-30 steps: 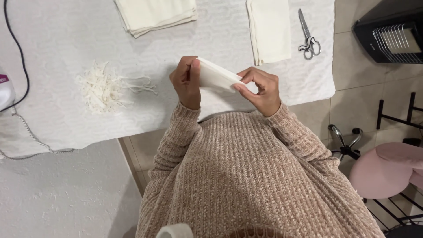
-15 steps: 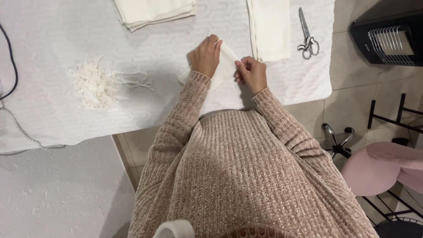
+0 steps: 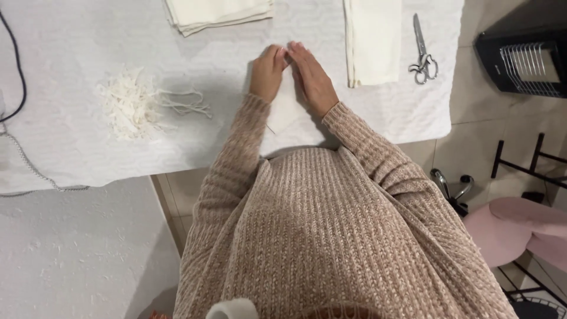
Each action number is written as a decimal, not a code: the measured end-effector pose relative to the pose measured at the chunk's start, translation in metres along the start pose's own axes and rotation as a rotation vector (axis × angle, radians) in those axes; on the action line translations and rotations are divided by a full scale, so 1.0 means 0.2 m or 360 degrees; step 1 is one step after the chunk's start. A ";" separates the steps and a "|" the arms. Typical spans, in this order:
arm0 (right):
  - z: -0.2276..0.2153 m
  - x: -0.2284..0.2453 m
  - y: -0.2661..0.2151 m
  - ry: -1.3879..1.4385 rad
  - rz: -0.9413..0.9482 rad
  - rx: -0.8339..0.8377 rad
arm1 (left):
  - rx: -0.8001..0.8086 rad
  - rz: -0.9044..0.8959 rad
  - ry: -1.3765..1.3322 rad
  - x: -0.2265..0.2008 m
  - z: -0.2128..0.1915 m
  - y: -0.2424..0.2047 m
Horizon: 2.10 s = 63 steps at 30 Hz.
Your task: Folding and stacking white cloth pieces on a padded table.
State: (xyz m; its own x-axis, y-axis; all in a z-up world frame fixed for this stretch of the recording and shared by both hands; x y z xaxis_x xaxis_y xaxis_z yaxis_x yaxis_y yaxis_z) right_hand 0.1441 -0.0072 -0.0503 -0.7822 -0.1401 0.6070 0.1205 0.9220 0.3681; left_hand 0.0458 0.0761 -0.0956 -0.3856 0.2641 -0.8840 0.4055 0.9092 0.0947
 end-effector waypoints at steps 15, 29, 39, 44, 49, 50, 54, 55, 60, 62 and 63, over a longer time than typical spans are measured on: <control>0.19 -0.12 -0.05 -0.0948 0.0029 0.0916 | -0.0412 0.0119 0.0992 -0.11 -0.35 -0.49; 0.10 -0.13 -0.01 -0.0691 0.0001 0.0652 | 0.0522 0.0357 0.1196 0.04 -0.02 -0.63; -0.02 -0.34 0.08 -0.0040 0.0225 0.0530 | 0.0157 0.0317 0.0906 0.03 -0.25 -0.35; -0.27 -0.43 -0.01 0.0944 0.0699 0.0336 | 0.0375 0.0185 0.0392 0.05 -0.23 -0.18; -0.72 -0.47 -0.09 0.1076 0.0708 -0.0253 | 0.0270 0.0396 -0.0151 -0.37 -0.06 0.23; -0.84 -0.44 -0.09 0.0789 0.0550 -0.0419 | 0.0217 0.0519 -0.0047 -0.49 0.00 0.31; -1.06 -0.30 -0.16 0.0101 0.0230 -0.0679 | 0.0105 0.0612 -0.0393 -0.62 0.36 0.58; -1.01 -0.35 -0.18 0.0091 0.0228 -0.0686 | 0.0108 0.0621 -0.0400 -0.61 0.42 0.63; -0.65 -0.53 -0.39 -0.0307 0.0249 -0.0331 | 0.0237 0.0436 -0.0177 -0.31 0.71 0.60; -0.60 -0.47 -0.38 -0.0309 0.0326 -0.0281 | 0.0233 0.0462 -0.0142 -0.34 0.70 0.60; -0.57 -0.45 -0.39 -0.0311 0.0407 -0.0228 | 0.0233 0.0484 -0.0108 -0.35 0.69 0.59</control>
State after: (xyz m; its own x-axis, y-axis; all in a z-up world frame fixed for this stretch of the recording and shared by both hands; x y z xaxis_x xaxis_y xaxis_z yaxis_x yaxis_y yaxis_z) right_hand 0.2740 -0.1073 -0.0533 -0.8160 0.1733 0.5514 0.4014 0.8564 0.3248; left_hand 0.2350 0.1197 -0.0865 -0.1748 0.4894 -0.8543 0.6098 0.7351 0.2963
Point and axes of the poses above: each hand's wrist, its own y-axis towards the middle knuckle, its own z-axis out of the palm, x = y × z, the point moved 6 cm from there along y, towards the middle knuckle, and after that the axes turned 5 degrees about -x, right-handed, at the moved point
